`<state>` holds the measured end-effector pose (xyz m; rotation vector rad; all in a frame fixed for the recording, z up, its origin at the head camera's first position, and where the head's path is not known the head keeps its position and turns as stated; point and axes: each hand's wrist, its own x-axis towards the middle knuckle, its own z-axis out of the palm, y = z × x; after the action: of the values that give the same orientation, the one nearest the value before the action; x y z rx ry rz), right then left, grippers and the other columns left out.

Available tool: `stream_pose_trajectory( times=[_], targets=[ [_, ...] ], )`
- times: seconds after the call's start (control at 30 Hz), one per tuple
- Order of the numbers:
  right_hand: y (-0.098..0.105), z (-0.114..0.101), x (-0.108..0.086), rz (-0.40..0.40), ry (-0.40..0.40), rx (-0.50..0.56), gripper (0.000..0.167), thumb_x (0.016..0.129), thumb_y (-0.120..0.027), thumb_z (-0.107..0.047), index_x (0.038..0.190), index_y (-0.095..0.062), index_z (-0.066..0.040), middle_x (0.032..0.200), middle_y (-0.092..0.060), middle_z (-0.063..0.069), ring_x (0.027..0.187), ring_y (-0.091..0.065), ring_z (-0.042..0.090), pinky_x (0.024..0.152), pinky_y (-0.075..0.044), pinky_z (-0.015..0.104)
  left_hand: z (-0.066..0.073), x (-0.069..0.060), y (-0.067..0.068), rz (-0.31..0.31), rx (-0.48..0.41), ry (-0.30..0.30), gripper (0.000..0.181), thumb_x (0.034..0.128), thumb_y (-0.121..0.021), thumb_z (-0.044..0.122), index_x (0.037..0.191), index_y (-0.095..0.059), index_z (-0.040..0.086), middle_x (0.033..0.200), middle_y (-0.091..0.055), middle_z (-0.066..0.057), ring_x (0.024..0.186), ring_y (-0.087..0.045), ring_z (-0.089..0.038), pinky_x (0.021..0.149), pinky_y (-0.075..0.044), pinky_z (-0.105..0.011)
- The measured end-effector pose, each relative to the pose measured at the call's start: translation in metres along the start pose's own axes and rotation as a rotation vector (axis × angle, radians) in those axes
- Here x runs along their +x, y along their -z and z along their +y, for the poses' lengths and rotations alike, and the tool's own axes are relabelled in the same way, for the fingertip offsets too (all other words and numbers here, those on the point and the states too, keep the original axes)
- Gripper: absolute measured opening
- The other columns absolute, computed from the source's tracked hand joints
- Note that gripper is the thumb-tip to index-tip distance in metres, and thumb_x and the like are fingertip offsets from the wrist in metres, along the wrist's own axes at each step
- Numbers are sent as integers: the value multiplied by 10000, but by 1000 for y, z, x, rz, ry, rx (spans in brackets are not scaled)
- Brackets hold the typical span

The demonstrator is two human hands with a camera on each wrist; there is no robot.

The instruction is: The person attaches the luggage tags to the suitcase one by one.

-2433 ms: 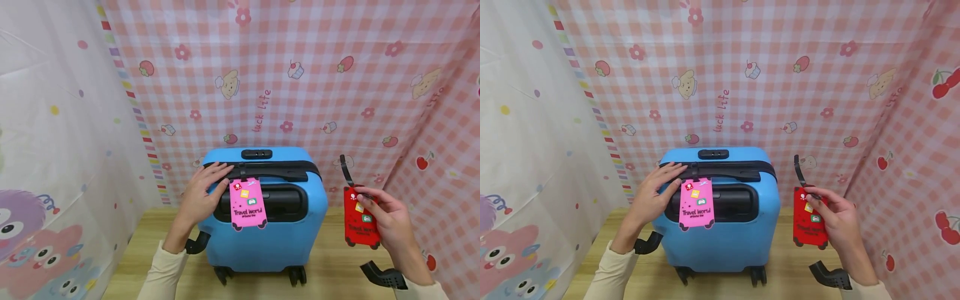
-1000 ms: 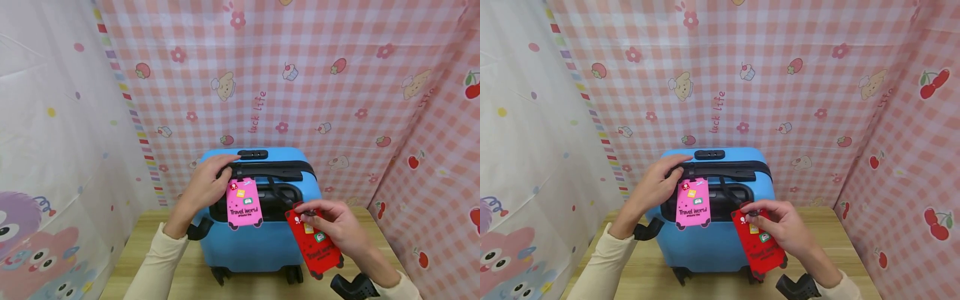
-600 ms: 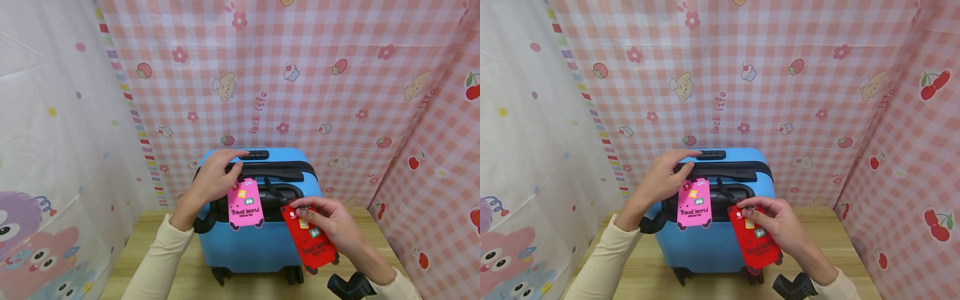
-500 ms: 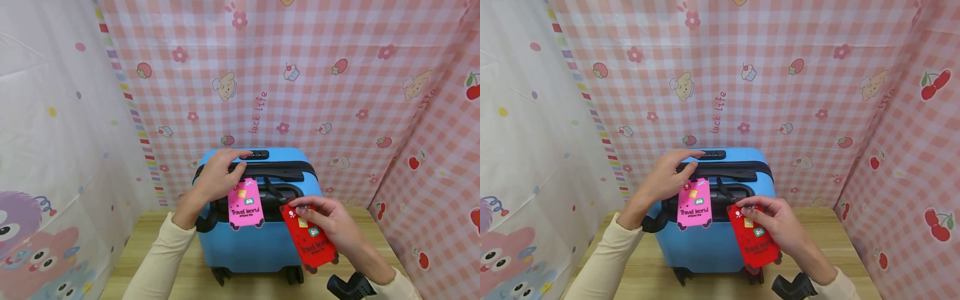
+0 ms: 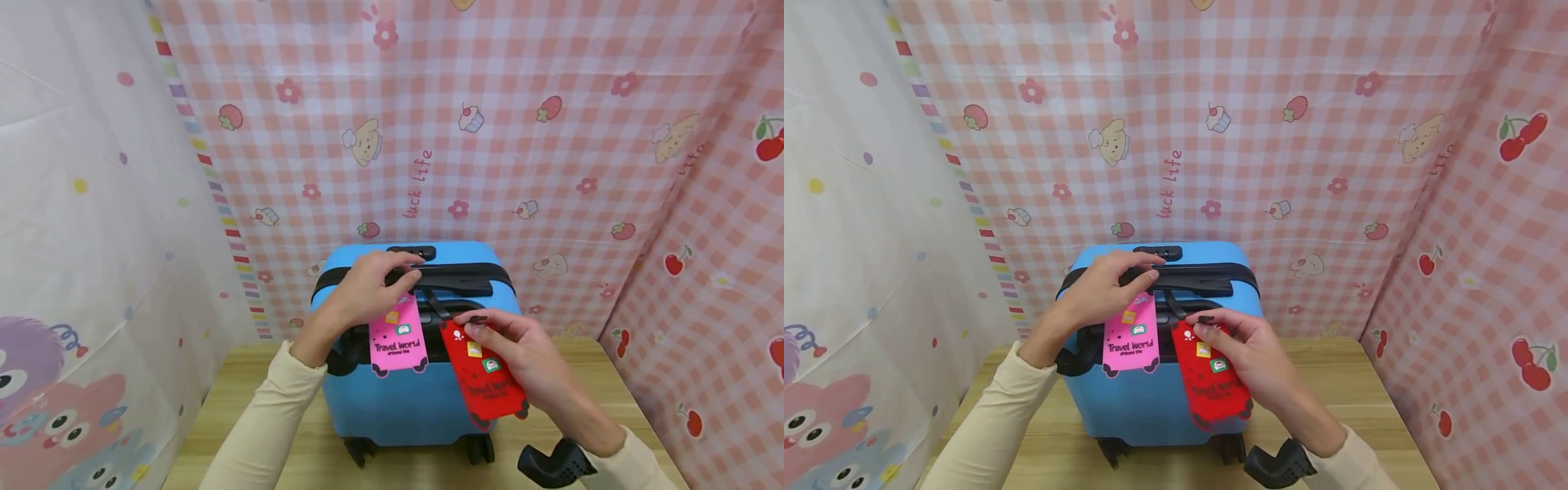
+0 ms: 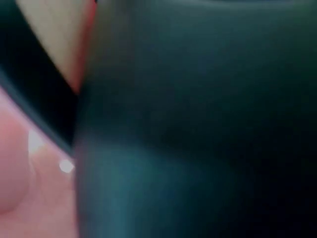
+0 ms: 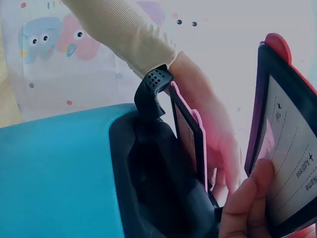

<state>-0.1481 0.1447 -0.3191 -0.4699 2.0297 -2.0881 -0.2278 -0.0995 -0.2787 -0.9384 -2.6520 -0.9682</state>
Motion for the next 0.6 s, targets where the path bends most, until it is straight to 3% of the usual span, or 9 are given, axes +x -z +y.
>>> stream_pose_trajectory(
  times=[0.07, 0.17, 0.4, 0.43, 0.6],
  targets=[
    [-2, -1, 3, -3, 3, -16, 318, 1004, -595, -250, 1248, -633, -50, 1014, -679, 107, 732, -706, 196, 644, -605, 406, 0, 1, -1, -14, 21, 9, 330, 1003, -574, 272, 1286, -661, 128, 1043, -680, -20, 1002, -553, -174, 858, -484, -364],
    [-6, -3, 6, -4, 12, -55, 352, 999, -604, -259, 1267, -626, -32, 1026, -677, 139, 757, -711, 214, 661, -606, 422, 1, 1, -3, -32, 52, 31, 337, 993, -587, 320, 1276, -668, 156, 1003, -650, -12, 953, -530, -171, 802, -464, -355],
    [-12, -13, 15, -1, 70, -261, 287, 978, -637, -257, 1213, -688, -101, 1074, -688, 130, 862, -692, 231, 700, -604, 394, 4, 5, -6, -48, 133, 45, 387, 916, -701, 382, 1240, -685, 171, 1135, -681, -59, 1045, -608, -205, 938, -447, -458],
    [-11, -15, 16, -8, 82, -306, 273, 975, -641, -245, 1200, -696, -102, 1006, -686, 128, 799, -671, 205, 668, -594, 353, 4, 6, -7, -46, 142, 46, 392, 906, -711, 387, 1233, -688, 172, 1132, -687, -58, 1049, -613, -204, 944, -432, -468],
    [-4, -25, 26, -138, 145, -487, 220, 976, -633, -169, 1159, -716, -82, 981, -712, 72, 766, -632, 172, 654, -542, 296, 5, 8, -11, -18, 162, 80, 393, 879, -740, 409, 1195, -705, 179, 1102, -702, -33, 1026, -620, -183, 915, -384, -471]
  ],
)
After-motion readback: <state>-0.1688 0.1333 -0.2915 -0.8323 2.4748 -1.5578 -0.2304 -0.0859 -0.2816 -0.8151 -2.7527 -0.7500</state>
